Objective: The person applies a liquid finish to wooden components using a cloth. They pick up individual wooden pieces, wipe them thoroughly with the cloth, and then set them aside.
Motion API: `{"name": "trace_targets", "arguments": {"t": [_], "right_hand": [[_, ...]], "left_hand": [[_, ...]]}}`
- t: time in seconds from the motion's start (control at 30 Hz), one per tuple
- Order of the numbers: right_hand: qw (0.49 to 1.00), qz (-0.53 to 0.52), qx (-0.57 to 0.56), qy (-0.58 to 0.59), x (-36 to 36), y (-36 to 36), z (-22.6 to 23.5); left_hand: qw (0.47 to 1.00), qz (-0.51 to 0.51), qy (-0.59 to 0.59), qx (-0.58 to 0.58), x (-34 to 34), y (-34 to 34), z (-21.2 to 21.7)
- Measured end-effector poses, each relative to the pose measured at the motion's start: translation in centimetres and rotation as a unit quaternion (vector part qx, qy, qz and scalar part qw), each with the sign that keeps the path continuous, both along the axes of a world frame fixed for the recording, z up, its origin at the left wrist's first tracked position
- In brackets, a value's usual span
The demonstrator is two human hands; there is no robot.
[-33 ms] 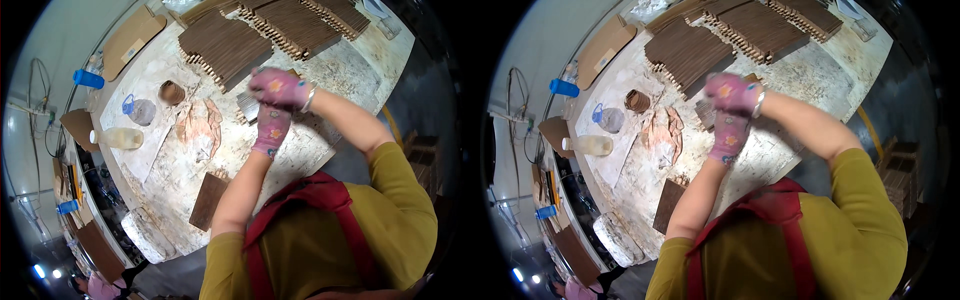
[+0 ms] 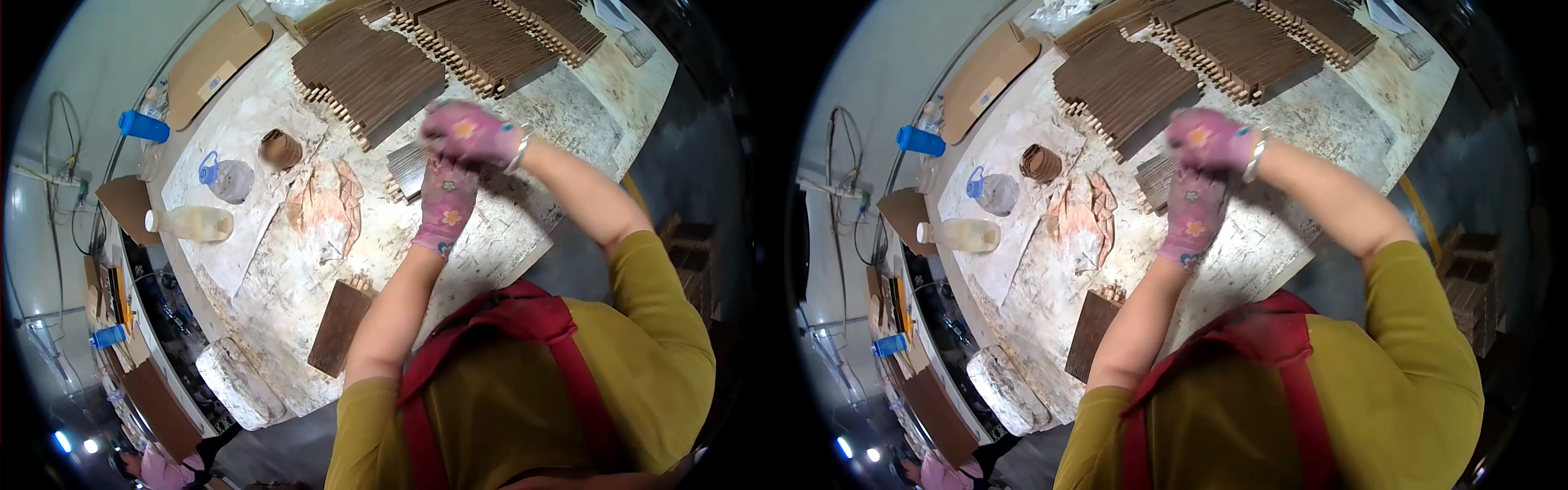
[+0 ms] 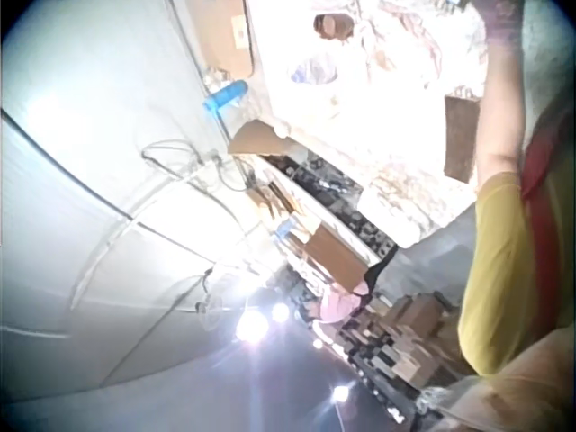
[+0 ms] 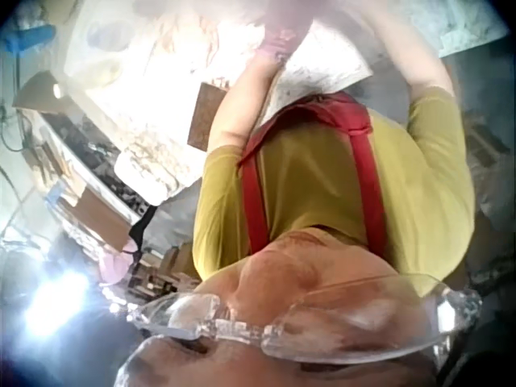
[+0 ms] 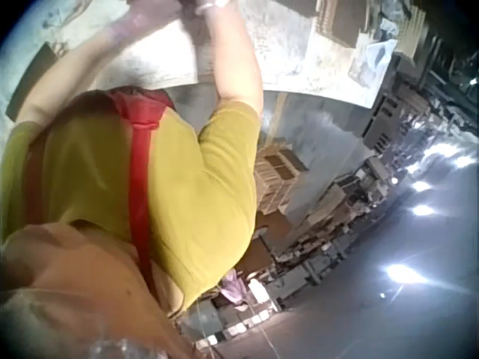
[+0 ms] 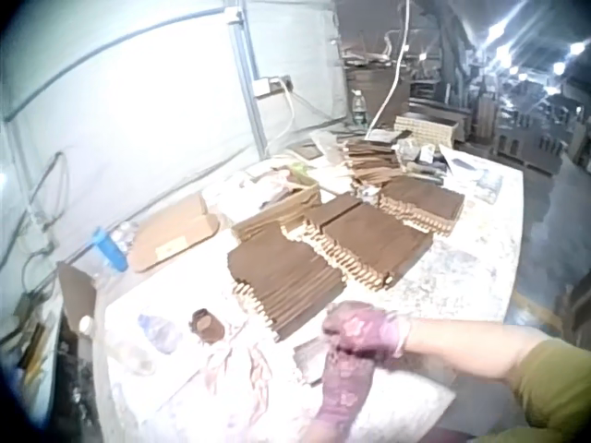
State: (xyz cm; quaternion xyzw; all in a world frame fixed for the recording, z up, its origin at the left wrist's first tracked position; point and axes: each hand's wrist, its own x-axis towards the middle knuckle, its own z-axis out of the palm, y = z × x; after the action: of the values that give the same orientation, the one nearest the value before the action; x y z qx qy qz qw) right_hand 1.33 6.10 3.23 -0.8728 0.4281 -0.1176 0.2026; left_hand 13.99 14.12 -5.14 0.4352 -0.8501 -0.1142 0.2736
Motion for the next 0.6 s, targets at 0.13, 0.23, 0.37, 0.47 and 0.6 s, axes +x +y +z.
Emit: {"name": "trace_targets", "arguments": {"t": [0.13, 0.23, 0.37, 0.47, 0.6], "right_hand": [[0.959, -0.103, 0.055, 0.260, -6.0, -2.3, 4.2], [0.997, -0.013, -0.034, 0.063, -4.6, -0.2, 4.4], [0.984, 0.165, 0.018, -0.063, 2.6, 3.6, 3.5], [0.984, 0.161, 0.069, -0.029, 4.0, 3.2, 1.5], [0.984, 0.150, -0.090, 0.034, 4.1, -0.9, 1.4]], "left_hand": [[0.977, -0.018, 0.027, -0.211, -0.4, -0.8, 1.0], [0.982, -0.010, 0.031, -0.184, -0.4, -0.3, 1.2], [0.995, 0.011, 0.098, 0.014, -0.8, 0.7, -2.7], [0.999, 0.008, 0.029, 0.032, -0.4, 1.5, -4.4], [0.991, -0.023, -0.105, 0.083, -0.4, 0.7, 2.9]]}}
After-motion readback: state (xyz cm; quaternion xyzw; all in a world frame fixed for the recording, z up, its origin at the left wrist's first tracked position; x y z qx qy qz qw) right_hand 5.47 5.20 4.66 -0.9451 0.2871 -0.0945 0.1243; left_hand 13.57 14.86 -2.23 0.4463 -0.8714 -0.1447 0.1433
